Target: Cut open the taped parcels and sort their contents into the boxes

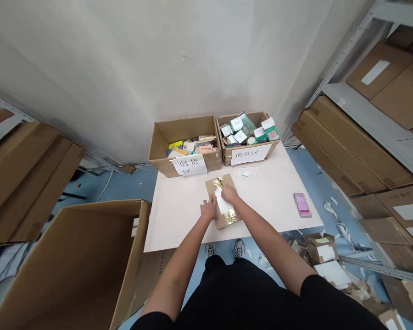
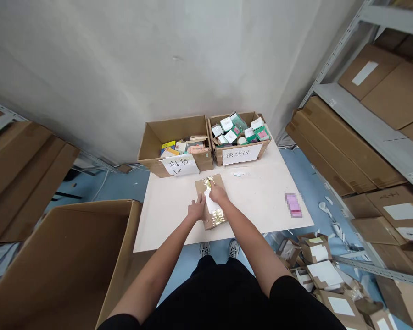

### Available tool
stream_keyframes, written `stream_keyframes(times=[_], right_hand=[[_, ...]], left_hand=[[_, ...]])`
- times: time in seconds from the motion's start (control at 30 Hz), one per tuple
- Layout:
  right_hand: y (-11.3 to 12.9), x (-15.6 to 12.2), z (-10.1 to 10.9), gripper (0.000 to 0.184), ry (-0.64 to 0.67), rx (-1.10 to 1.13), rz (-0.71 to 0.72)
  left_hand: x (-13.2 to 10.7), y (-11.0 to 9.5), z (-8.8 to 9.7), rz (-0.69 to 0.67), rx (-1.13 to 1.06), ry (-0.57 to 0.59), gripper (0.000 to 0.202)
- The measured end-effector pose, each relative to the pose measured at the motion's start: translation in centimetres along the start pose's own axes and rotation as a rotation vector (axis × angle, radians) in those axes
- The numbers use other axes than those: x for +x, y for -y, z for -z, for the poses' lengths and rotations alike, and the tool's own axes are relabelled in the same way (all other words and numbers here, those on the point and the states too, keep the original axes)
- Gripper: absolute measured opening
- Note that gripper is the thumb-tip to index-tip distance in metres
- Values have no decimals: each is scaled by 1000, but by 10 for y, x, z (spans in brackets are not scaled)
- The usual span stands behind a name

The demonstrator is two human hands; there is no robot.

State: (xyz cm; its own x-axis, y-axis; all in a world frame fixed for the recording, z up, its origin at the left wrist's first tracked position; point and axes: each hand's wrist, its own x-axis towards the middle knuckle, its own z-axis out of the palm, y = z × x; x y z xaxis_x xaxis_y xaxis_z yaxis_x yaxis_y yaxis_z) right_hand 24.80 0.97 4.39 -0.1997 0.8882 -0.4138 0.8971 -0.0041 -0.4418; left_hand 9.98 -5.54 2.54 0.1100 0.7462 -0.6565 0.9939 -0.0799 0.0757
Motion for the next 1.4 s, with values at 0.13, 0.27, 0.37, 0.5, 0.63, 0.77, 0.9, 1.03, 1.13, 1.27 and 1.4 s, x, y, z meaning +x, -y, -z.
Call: stream_keyframes(times=[0.13,0.27,0.37,0.5,0.63,0.77,0.9,1.03,1.13,1.27,1.4], right_hand=[[8,-15,2,71,36,-56,-53],[22,-30,6,69,69,-83,-130],[29,-44,6,70,90,-105,-175],[20,-85,-8,71,157,-130,-201],[1,-146,-33,61,144,-136,-233],[-4,-186,-42,67,147,-140,-288],[-9,-198,-24,63,182,-120,-273],[-35,-211,-21,66,-44,125,-302],[-51,-211,-43,67,-293,216,-494],[-57,-180,-78,77,-294,266,-634],[-64,-128,-73,87,-314,340,-642]], left_hand=[[5,-2,-1,-103,88,-77,157],[9,-3,0,-154,106,-87,159],[9,-1,2,-174,122,-80,159],[9,2,4,-184,114,-75,157],[11,-2,4,-172,139,-101,156],[14,-12,7,-212,149,-91,163],[14,-19,12,-243,172,-86,162],[13,-10,12,-313,186,-108,158],[11,2,12,-388,176,-112,152],[5,11,15,-365,154,-95,153],[-9,19,13,-289,81,-110,146]])
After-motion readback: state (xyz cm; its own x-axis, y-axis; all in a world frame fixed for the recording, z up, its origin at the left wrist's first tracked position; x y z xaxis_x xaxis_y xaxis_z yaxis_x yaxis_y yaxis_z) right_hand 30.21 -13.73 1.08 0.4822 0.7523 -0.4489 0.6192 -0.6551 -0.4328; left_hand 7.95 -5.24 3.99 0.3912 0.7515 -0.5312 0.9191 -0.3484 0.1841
